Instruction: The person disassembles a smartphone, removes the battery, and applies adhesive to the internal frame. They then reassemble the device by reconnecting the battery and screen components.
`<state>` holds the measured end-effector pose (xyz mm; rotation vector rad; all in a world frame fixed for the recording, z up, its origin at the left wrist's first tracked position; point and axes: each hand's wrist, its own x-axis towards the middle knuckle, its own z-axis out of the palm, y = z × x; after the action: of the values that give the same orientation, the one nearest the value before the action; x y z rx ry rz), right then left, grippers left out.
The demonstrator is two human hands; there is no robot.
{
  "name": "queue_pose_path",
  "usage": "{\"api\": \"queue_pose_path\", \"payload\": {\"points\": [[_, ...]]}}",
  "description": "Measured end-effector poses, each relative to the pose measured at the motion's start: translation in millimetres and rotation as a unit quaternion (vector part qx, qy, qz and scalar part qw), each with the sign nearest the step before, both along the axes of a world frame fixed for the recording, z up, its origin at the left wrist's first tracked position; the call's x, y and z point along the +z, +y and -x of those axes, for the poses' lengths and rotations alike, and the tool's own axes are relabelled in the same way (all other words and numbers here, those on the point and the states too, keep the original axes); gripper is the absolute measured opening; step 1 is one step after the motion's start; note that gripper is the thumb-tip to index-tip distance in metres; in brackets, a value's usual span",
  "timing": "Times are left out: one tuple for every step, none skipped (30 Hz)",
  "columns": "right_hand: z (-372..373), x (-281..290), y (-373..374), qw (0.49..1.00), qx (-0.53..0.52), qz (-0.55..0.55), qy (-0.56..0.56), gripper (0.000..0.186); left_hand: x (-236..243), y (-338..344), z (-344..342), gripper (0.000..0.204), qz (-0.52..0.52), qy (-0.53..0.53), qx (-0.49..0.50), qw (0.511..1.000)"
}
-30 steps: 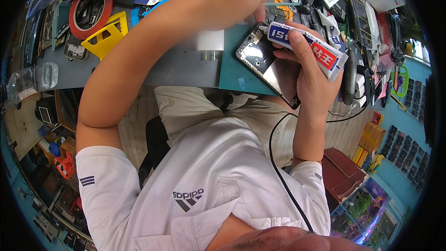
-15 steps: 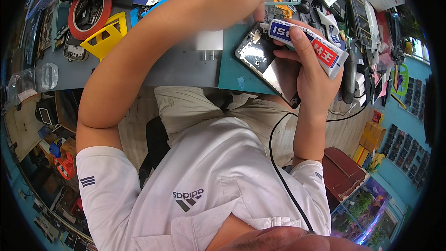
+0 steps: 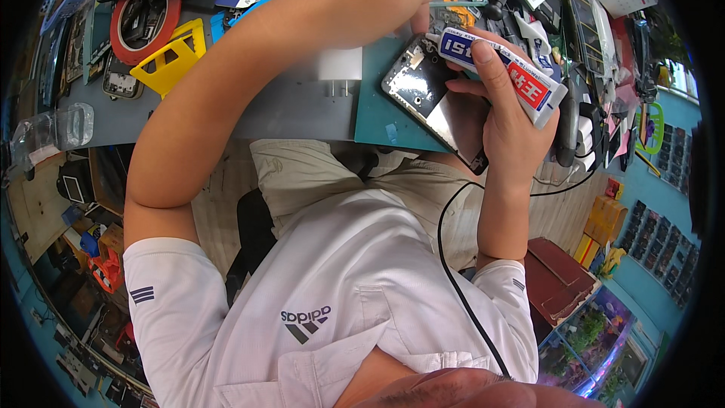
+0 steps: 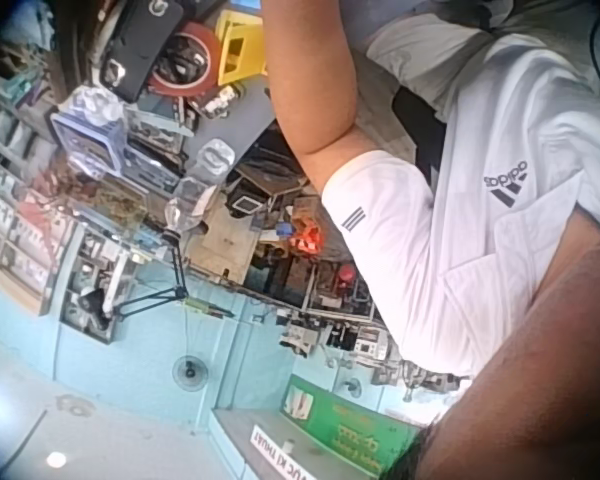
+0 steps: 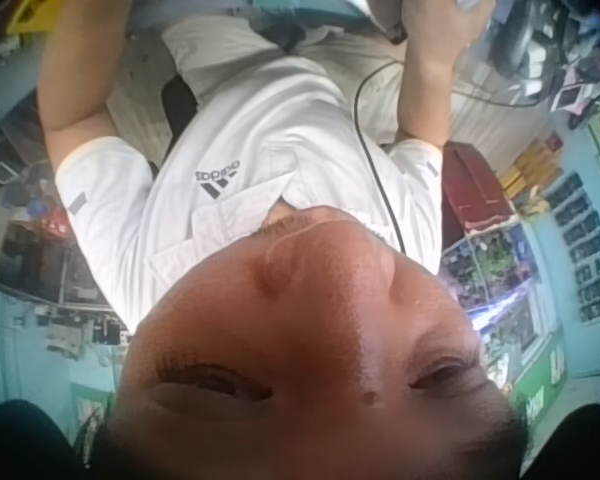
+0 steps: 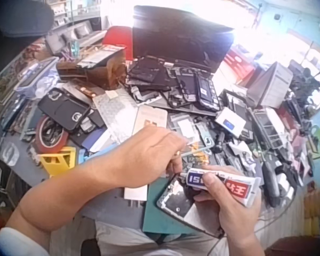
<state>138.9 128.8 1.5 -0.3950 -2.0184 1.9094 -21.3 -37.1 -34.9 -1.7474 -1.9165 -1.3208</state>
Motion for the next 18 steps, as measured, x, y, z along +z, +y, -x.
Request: {"api": "queue_pose_path", "payload": {"points": [[-0.2,-0.5,0.5,1.0,0.003,-0.004,0.003,0.026,0.3,0.1,0.1,0.014,0.007,-0.016,-0.006,1.0],[-0.5,-0.5,0.7,1.0,0.002,-0.014,0.002,0.026,1.0,0.1,0.2,0.015,0.014,-0.031,-0.011,0.999],[-1.0,-0.5,0.9,1.0,0.002,-0.023,0.0,0.026,1.3,0.1,0.2,0.015,0.021,-0.047,-0.017,0.999],[-1.4,-0.6,0.9,0.999,0.002,-0.033,-0.002,0.025,1.1,0.5,0.1,0.014,0.01,-0.036,-0.018,0.999],[-1.6,-0.8,0.9,0.999,0.0,-0.037,-0.002,0.025,0.8,1.2,0.2,0.014,-0.002,-0.025,-0.019,1.0],[-1.8,-1.1,0.8,0.999,-0.001,-0.041,-0.002,0.025,0.4,1.9,0.5,0.014,-0.014,-0.013,-0.02,1.0],[-2.1,-1.3,0.8,0.999,-0.003,-0.046,-0.002,0.025,0.4,3.3,3.0,0.015,-0.008,-0.002,-0.03,1.0],[-2.4,-1.0,1.0,0.999,-0.001,-0.047,-0.004,0.025,2.3,5.2,6.2,0.016,-0.003,0.01,-0.04,0.999],[-2.7,-0.5,1.3,0.999,0.001,-0.048,-0.006,0.025,4.1,3.2,6.0,0.018,0.033,-0.031,-0.037,0.998],[-3.1,0.1,1.9,0.999,0.002,-0.049,-0.007,0.025,11.9,2.2,3.6,0.021,0.069,-0.072,-0.033,0.994],[-3.2,-1.0,2.5,0.999,-0.004,-0.048,-0.007,0.025,41.1,-3.7,-9.0,0.025,0.135,-0.166,-0.019,0.977],[-3.1,-0.5,1.1,0.999,-0.006,-0.047,-0.004,0.025,48.6,-5.4,-12.7,0.028,0.174,-0.21,-0.013,0.962],[-3.1,-0.3,0.3,0.999,-0.008,-0.046,-0.002,0.025,55.7,-7.0,-16.2,0.031,0.212,-0.253,-0.005,0.944],[-3.5,-0.1,0.7,0.999,-0.008,-0.05,-0.006,0.025,50.9,-3.6,-14.7,0.033,0.225,-0.251,-0.01,0.941],[-4.1,0.1,1.6,0.999,-0.007,-0.053,-0.009,0.025,48.4,-1.8,-13.9,0.035,0.239,-0.248,-0.015,0.939],[-4.7,0.2,2.3,0.998,-0.007,-0.057,-0.013,0.025,51.2,-3.4,-15.9,0.036,0.228,-0.232,-0.021,0.945],[-5.0,0.0,2.5,0.998,-0.008,-0.058,-0.013,0.025,56.7,-6.9,-19.6,0.036,0.218,-0.215,-0.027,0.952],[-5.2,-0.2,2.7,0.998,-0.008,-0.06,-0.013,0.026,59.0,-7.5,-21.0,0.037,0.214,-0.202,-0.029,0.955]]}}
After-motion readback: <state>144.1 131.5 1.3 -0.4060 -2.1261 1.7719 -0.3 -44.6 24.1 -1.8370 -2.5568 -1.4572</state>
